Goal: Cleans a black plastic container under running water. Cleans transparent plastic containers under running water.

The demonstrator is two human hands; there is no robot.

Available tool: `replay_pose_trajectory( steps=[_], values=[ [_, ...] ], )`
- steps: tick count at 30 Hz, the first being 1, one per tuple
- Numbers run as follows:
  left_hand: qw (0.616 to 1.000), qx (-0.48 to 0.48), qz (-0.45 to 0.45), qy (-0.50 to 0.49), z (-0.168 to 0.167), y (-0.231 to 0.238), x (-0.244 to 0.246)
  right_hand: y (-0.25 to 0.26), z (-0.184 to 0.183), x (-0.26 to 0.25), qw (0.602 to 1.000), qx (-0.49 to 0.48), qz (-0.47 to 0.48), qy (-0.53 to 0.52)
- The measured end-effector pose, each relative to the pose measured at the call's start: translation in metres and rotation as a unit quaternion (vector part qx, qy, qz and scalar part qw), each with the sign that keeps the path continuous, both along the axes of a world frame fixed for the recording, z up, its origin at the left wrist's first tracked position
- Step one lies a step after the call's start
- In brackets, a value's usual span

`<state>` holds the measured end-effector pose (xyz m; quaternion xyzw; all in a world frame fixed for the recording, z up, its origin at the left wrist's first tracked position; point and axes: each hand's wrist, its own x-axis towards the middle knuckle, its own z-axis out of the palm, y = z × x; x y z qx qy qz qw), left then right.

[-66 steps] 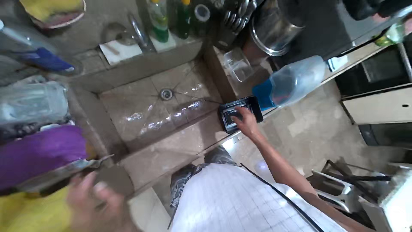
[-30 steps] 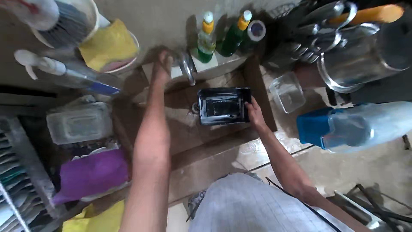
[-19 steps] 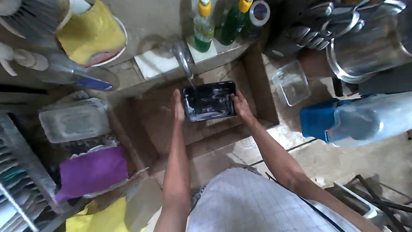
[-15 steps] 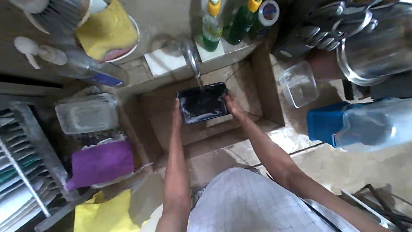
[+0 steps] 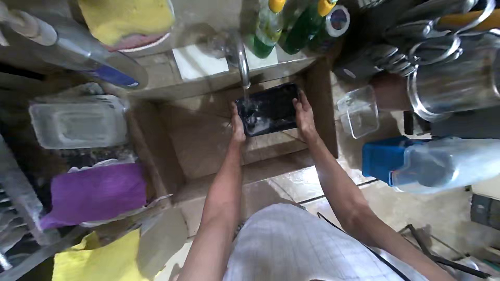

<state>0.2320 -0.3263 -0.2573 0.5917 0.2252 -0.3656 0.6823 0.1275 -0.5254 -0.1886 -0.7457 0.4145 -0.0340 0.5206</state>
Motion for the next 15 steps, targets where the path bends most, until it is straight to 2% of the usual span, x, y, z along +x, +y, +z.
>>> replay_pose_trajectory(
  steps=[4, 8, 12, 15],
  values=[
    [0.996, -0.055, 0.065, -0.015, -0.011, 0.024, 0.020, 0.034, 0.000, 0.017, 0.995, -0.041, 0.067, -0.058],
    [0.992, -0.073, 0.066, -0.081, 0.022, 0.037, 0.039, 0.041, -0.010, 0.027, 0.991, 0.007, 0.080, -0.106],
    [0.994, 0.007, 0.014, -0.108, 0.022, 0.037, 0.041, 0.037, -0.028, 0.027, 0.993, 0.108, 0.006, -0.037],
    [0.981, 0.119, -0.066, -0.141, 0.027, 0.066, 0.046, 0.060, -0.061, 0.037, 0.981, 0.191, -0.040, -0.001]
  ],
)
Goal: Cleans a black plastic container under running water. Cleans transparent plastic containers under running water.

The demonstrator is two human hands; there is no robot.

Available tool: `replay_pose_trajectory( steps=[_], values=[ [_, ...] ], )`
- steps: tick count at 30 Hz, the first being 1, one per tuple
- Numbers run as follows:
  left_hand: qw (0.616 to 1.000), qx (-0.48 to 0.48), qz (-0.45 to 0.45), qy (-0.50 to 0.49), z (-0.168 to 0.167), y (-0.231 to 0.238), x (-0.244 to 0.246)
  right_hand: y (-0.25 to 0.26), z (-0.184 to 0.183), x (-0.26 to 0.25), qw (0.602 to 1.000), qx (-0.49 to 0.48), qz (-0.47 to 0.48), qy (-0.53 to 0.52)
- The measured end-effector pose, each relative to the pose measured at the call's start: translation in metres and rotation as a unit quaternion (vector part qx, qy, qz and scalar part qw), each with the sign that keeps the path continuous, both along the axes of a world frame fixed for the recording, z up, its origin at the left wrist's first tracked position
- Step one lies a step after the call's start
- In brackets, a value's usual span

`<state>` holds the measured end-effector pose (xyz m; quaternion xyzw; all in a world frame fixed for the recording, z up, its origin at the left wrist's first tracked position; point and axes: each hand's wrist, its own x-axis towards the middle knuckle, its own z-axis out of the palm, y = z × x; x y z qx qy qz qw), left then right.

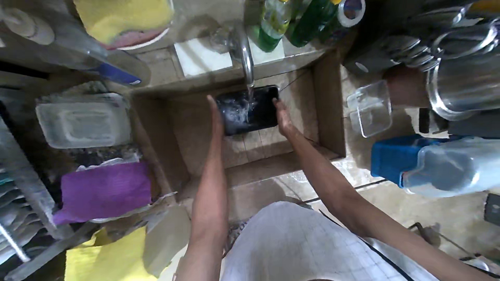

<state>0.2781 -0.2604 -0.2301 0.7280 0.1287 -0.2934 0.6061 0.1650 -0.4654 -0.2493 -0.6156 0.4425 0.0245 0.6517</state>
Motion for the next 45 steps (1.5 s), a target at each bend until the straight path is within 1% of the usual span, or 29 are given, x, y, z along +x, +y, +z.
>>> replay_pose_trajectory(
  steps=[2, 4, 6, 8, 10, 12, 14, 16, 18, 19, 21, 23, 25, 28, 30, 33, 35, 37, 40, 43, 45],
  values=[
    [0.998, 0.069, 0.007, 0.001, 0.013, 0.030, 0.008, 0.027, -0.008, 0.012, 0.998, 0.062, 0.021, -0.014],
    [0.993, 0.112, 0.022, 0.008, 0.022, 0.057, 0.016, 0.049, -0.014, 0.022, 0.993, 0.107, 0.035, -0.043],
    [0.993, 0.112, 0.035, 0.025, 0.024, 0.077, 0.020, 0.062, -0.020, 0.030, 0.993, 0.102, 0.032, -0.054],
    [0.996, 0.068, 0.033, 0.043, 0.028, 0.081, 0.016, 0.060, -0.017, 0.029, 0.993, 0.088, 0.030, -0.071],
    [0.996, 0.024, 0.034, 0.084, 0.031, 0.067, 0.005, 0.046, -0.011, 0.018, 0.989, 0.067, 0.042, -0.124],
    [0.990, -0.030, 0.040, 0.131, 0.032, 0.044, -0.008, 0.025, -0.011, 0.006, 0.985, 0.035, 0.053, -0.163],
    [0.985, -0.104, 0.040, 0.134, 0.017, 0.019, -0.018, 0.001, -0.009, -0.012, 0.986, -0.009, 0.044, -0.160],
    [0.983, -0.140, 0.037, 0.116, 0.012, -0.015, -0.024, -0.027, 0.005, -0.029, 0.986, -0.054, 0.027, -0.156],
    [0.973, -0.152, 0.063, 0.161, 0.016, -0.048, -0.029, -0.052, 0.019, -0.045, 0.980, -0.114, 0.040, -0.160],
    [0.960, -0.173, 0.080, 0.204, 0.013, -0.058, -0.029, -0.062, 0.029, -0.050, 0.974, -0.148, 0.063, -0.161],
    [0.948, -0.192, 0.085, 0.238, -0.001, -0.068, -0.028, -0.072, 0.048, -0.053, 0.956, -0.220, 0.109, -0.163],
    [0.942, -0.207, 0.073, 0.252, -0.014, -0.065, -0.028, -0.068, 0.061, -0.048, 0.934, -0.286, 0.145, -0.159],
    [0.939, -0.204, 0.089, 0.260, -0.028, -0.052, -0.030, -0.053, 0.066, -0.035, 0.924, -0.308, 0.169, -0.148],
    [0.935, -0.175, 0.179, 0.253, -0.037, -0.016, -0.034, -0.018, 0.060, -0.008, 0.928, -0.275, 0.202, -0.148],
    [0.929, -0.159, 0.227, 0.244, -0.034, 0.014, -0.034, 0.004, 0.045, 0.010, 0.923, -0.253, 0.228, -0.182],
    [0.934, -0.120, 0.248, 0.228, -0.036, 0.051, -0.030, 0.029, 0.038, 0.027, 0.924, -0.177, 0.248, -0.230],
    [0.937, -0.131, 0.252, 0.205, -0.035, 0.063, -0.027, 0.036, 0.033, 0.031, 0.927, -0.113, 0.247, -0.259],
    [0.933, -0.146, 0.264, 0.195, -0.033, 0.063, -0.023, 0.032, 0.033, 0.030, 0.929, -0.060, 0.239, -0.276],
    [0.932, -0.150, 0.267, 0.196, -0.028, 0.042, -0.022, 0.018, 0.034, 0.028, 0.940, -0.054, 0.205, -0.268],
    [0.941, -0.137, 0.225, 0.211, -0.030, 0.015, -0.023, -0.002, 0.032, 0.021, 0.960, -0.059, 0.134, -0.237],
    [0.950, -0.114, 0.193, 0.219, -0.025, -0.006, -0.023, -0.021, 0.026, 0.011, 0.970, -0.060, 0.076, -0.224]
  ],
)
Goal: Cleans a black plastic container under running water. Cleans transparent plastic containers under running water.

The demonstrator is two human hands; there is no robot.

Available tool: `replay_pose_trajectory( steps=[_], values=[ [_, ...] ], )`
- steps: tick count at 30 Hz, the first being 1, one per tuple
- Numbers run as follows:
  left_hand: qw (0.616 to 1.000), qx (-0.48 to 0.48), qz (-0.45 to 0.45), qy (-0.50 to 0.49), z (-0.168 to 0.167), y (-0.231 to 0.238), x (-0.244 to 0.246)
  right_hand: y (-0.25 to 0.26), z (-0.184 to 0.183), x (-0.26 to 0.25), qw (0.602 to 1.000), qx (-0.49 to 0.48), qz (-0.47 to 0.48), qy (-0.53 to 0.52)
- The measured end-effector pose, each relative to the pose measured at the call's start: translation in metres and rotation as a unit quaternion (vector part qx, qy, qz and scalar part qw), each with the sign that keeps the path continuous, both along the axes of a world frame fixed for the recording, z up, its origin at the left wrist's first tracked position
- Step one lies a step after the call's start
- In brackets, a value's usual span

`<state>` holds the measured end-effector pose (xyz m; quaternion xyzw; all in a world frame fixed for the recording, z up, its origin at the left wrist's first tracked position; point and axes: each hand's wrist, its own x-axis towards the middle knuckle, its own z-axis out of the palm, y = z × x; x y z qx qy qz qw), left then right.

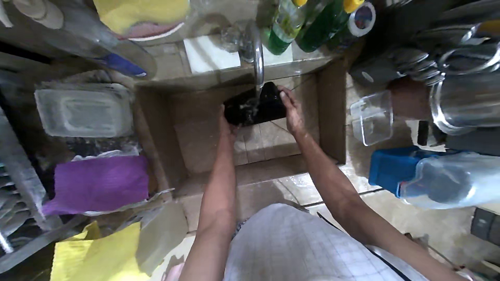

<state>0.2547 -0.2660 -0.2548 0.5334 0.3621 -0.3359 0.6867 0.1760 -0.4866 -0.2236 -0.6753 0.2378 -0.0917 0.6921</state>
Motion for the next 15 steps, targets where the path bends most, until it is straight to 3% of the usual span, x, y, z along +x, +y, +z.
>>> replay_pose_trajectory(
  steps=[3, 7, 11, 15],
  values=[
    [0.998, 0.014, -0.059, -0.011, 0.019, -0.030, -0.001, -0.024, -0.013, -0.022, 0.997, 0.003, -0.079, 0.016],
    [0.995, 0.008, -0.077, -0.065, 0.013, -0.054, 0.000, -0.031, -0.026, -0.040, 0.978, 0.076, -0.159, 0.108],
    [0.989, 0.046, -0.073, -0.119, 0.023, -0.050, -0.003, -0.027, -0.026, -0.042, 0.942, 0.208, -0.126, 0.233],
    [0.976, 0.056, -0.113, -0.176, 0.018, -0.050, -0.011, -0.027, -0.028, -0.047, 0.924, 0.263, -0.130, 0.245]
  ],
)
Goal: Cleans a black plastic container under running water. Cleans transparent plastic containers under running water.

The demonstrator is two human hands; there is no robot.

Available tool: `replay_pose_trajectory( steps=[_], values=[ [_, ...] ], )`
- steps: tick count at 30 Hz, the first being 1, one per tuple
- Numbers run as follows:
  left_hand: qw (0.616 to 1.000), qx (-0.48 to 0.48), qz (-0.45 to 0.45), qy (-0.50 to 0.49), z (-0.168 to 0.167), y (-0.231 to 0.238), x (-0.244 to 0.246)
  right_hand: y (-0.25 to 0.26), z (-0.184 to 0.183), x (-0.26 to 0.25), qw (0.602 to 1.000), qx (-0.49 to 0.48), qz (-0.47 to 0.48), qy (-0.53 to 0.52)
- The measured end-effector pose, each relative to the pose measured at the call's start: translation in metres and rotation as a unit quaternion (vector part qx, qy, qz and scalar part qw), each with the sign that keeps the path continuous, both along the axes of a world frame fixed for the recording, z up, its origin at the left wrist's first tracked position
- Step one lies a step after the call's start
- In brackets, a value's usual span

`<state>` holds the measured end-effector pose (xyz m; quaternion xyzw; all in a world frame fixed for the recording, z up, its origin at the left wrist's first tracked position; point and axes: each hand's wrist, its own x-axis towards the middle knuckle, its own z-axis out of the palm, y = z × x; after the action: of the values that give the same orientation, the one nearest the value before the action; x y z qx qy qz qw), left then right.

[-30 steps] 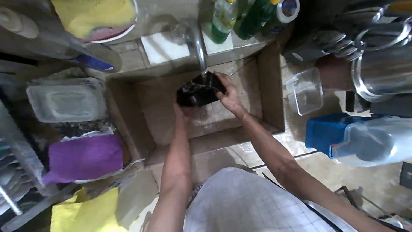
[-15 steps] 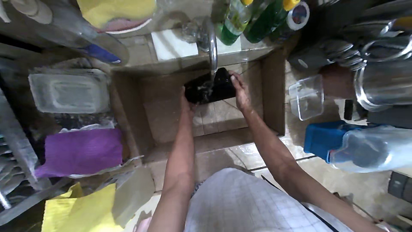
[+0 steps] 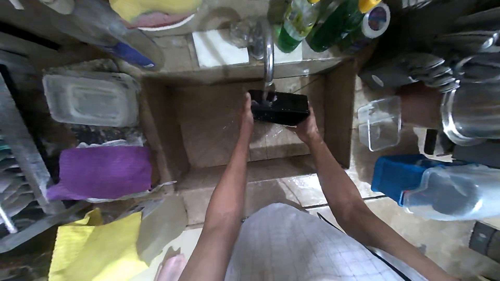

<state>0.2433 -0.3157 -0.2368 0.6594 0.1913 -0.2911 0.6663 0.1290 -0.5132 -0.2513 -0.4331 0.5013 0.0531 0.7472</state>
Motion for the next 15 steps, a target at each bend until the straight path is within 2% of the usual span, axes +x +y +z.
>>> replay_pose_trajectory(
  steps=[5, 7, 10, 15],
  values=[
    [0.997, 0.004, -0.071, -0.040, 0.016, -0.016, -0.009, -0.020, 0.003, -0.017, 0.999, -0.029, -0.022, -0.015],
    [0.999, -0.009, -0.041, -0.019, 0.005, -0.011, -0.010, -0.015, 0.008, -0.013, 0.998, -0.056, -0.021, -0.022],
    [0.999, 0.003, 0.039, 0.034, -0.011, 0.025, -0.007, 0.016, 0.010, 0.010, 0.994, -0.099, 0.018, -0.037],
    [0.989, 0.049, 0.104, 0.094, 0.000, 0.109, 0.001, 0.079, 0.002, 0.059, 0.978, -0.137, 0.128, -0.090]
  ],
)
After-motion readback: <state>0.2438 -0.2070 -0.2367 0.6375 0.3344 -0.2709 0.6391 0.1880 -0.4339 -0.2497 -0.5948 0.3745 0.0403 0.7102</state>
